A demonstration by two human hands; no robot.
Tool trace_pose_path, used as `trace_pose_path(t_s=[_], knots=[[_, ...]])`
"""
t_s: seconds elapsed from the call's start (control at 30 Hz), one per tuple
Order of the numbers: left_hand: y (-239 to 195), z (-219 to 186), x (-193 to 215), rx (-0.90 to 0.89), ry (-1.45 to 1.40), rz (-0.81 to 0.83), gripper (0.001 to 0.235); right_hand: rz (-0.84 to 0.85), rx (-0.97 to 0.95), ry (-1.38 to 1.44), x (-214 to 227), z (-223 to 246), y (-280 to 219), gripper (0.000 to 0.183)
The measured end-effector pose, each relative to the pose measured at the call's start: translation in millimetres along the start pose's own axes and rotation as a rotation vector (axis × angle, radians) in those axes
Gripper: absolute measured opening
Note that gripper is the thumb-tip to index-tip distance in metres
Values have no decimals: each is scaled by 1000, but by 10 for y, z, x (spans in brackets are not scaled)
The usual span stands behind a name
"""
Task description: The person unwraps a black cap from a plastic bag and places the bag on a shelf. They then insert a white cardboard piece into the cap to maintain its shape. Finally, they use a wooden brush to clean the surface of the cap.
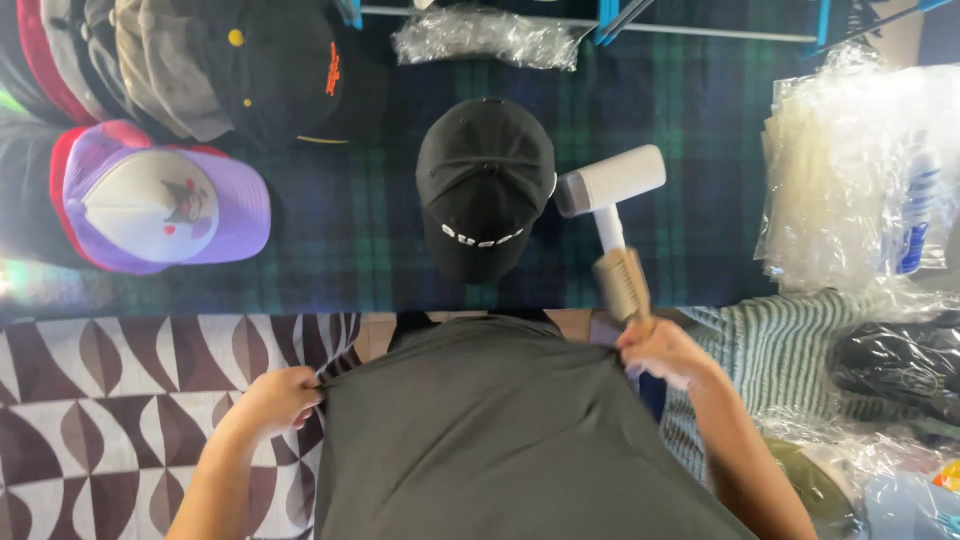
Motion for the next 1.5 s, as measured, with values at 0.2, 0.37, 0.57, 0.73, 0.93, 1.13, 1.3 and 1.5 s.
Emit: trace_pose_path(t_s=[0.2,0.37,0.57,0.73,0.93,1.13,1.3,1.5], knots=[[-490,-1586,3,-419,259,-14,23,-191,199,-190,-229,1182,-162,33],[-873,-2675,-120,-810,-159,-171,62,-278,435,-419,-882,1774,252,35],[-614,-3065,-127,-1109,-932,-457,48,-542,873,-652,-1772,2491,52,68],[-480,-3197,-28,-1224,-1033,-363,58,-462,1248,-770,-1817,2540,158,81],[-637,-3191,687,-899,-347,-581,63,-553,1265,-732,-1300,2544,436,43],[-311,-3261,843,-948,380,-856,47,-642,1174,-510,-778,2376,1024,34],[269,-2856,1132,-873,270,-953,46,-628,950,-508,-727,2350,1049,46],[-61,-2733,734,-739,-242,-643,55,-572,849,-481,-836,2387,1232,58]])
Point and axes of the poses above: each hand's wrist, its own y-axis towards the middle knuckle, its own x-axis out of the back of the hand, z = x × y, the point moved 5 cm from there along y, towards the middle knuckle, and after that the axes turned 5 degrees about z, right-handed, at the moved point
